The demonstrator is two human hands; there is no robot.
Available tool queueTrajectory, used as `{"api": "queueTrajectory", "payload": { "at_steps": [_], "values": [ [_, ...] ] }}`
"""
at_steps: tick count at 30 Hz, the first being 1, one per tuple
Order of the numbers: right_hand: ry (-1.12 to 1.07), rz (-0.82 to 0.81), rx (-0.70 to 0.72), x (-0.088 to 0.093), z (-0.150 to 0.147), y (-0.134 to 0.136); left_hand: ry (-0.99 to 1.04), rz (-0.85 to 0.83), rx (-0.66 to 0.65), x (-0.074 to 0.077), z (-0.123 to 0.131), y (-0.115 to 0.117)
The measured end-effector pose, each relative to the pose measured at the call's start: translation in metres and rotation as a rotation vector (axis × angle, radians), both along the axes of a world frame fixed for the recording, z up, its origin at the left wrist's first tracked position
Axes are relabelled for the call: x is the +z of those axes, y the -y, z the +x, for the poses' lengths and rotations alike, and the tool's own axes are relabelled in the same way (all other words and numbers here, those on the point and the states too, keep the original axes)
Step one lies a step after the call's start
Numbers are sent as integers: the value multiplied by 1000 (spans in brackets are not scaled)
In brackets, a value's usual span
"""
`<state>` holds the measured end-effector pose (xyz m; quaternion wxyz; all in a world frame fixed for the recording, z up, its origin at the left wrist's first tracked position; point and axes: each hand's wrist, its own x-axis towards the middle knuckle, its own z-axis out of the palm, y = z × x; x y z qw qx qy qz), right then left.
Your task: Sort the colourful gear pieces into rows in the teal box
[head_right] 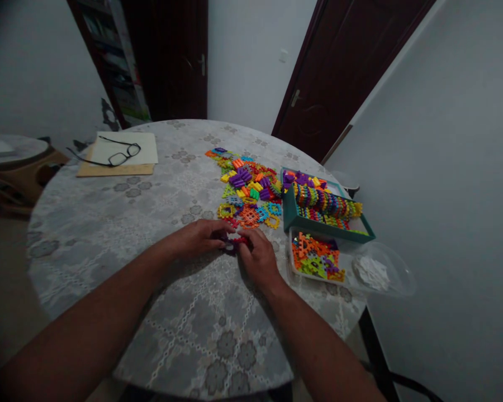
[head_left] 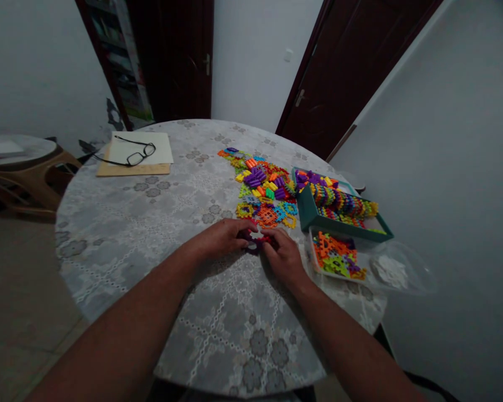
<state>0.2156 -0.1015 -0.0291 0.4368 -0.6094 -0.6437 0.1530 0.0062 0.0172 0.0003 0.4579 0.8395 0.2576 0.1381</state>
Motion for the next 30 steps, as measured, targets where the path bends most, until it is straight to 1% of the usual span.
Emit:
{"api": "queueTrajectory", "payload": {
  "at_steps": [2,4,7,9,11,14,17,19,21,25,30],
  "values": [
    [-8,16,25,-4,-3,0,-30,-13,10,-5,-1,-3],
    [-20,29,69,-6,-4,0,-35,-47,-14,-6,-1,-5],
    [-44,39,159,-5,-3,2,-43,-45,-42,-4,-2,-4],
    [-65,39,204,-3,-1,3,-59,2,-35,0,-2,-3],
    [-88,33,219,-2,1,3,-67,48,-19,3,-2,-2],
    [-127,0,174,-4,3,2,-68,99,-58,5,-2,-3],
    [-228,-78,60,-6,2,2,-59,111,-128,5,-2,-4],
    [-305,-115,-16,-6,0,1,-47,109,-142,4,-2,-4],
    [-366,-125,-55,-5,-4,1,-21,93,-141,3,-2,-5],
    [-441,-122,-54,0,-11,-9,50,47,-95,0,-5,-10],
    [-494,-161,61,5,-22,-37,51,113,89,-1,-18,-24]
  ]
}}
